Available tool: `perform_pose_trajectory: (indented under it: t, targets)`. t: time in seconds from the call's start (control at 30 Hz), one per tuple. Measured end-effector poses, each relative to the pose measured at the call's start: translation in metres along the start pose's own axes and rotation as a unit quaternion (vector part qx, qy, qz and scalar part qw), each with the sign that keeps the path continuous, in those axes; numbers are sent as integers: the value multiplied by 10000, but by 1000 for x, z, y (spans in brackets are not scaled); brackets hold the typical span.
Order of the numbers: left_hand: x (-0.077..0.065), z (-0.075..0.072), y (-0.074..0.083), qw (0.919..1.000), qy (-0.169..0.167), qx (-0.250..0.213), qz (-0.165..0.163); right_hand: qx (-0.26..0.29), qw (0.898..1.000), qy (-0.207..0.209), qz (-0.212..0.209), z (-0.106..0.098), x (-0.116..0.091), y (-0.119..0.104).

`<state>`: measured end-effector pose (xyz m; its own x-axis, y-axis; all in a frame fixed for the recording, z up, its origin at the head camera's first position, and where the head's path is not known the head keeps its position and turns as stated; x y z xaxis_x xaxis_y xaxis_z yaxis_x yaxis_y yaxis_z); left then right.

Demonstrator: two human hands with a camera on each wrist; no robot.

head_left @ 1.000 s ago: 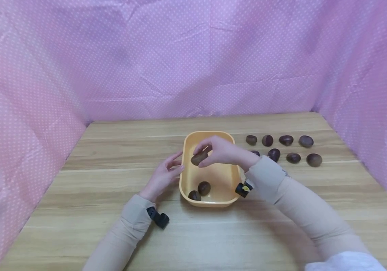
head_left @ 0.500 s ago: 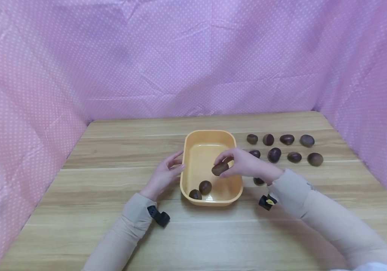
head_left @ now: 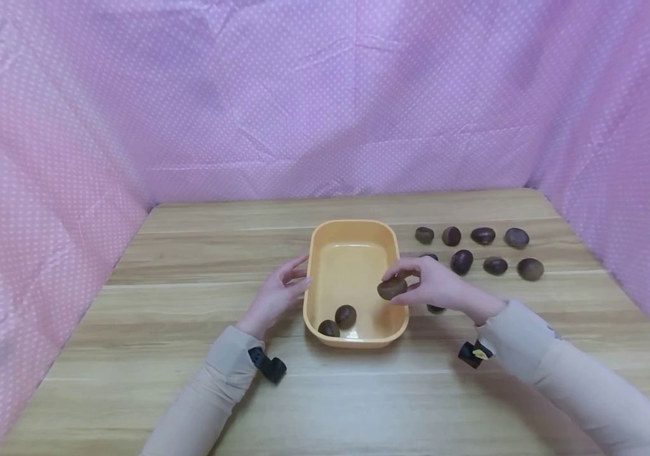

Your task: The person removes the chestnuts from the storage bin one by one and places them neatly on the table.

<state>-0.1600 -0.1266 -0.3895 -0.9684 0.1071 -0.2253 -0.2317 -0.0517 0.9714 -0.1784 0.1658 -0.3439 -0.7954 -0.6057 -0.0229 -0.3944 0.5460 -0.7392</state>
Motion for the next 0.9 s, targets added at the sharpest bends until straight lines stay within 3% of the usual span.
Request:
perform_pose_trajectory:
  t: [0.43, 0.7, 0.9]
  targets:
    - [2, -1, -3, 10000, -7, -22, 40, -83, 9983, 468, 339, -20, -39, 37]
    - [2, -1, -3, 10000, 7, -79, 54, -1238, 9840, 694, 1078, -50, -73, 66]
    - [2, -2, -3, 9999, 21, -97, 16, -1560, 9761, 727, 1323, -63, -90, 91]
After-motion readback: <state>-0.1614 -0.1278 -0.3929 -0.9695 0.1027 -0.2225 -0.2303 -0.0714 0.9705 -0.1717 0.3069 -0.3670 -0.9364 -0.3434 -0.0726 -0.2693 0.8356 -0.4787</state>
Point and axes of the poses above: each hand's wrist, its own x-axis towards the middle knuckle, its own z-axis out of the palm, y = z × x, the point moved 1 cm from there along x, towards the middle knuckle, and after that the axes turned 9 degrees about -x, right-handed, at the moved point
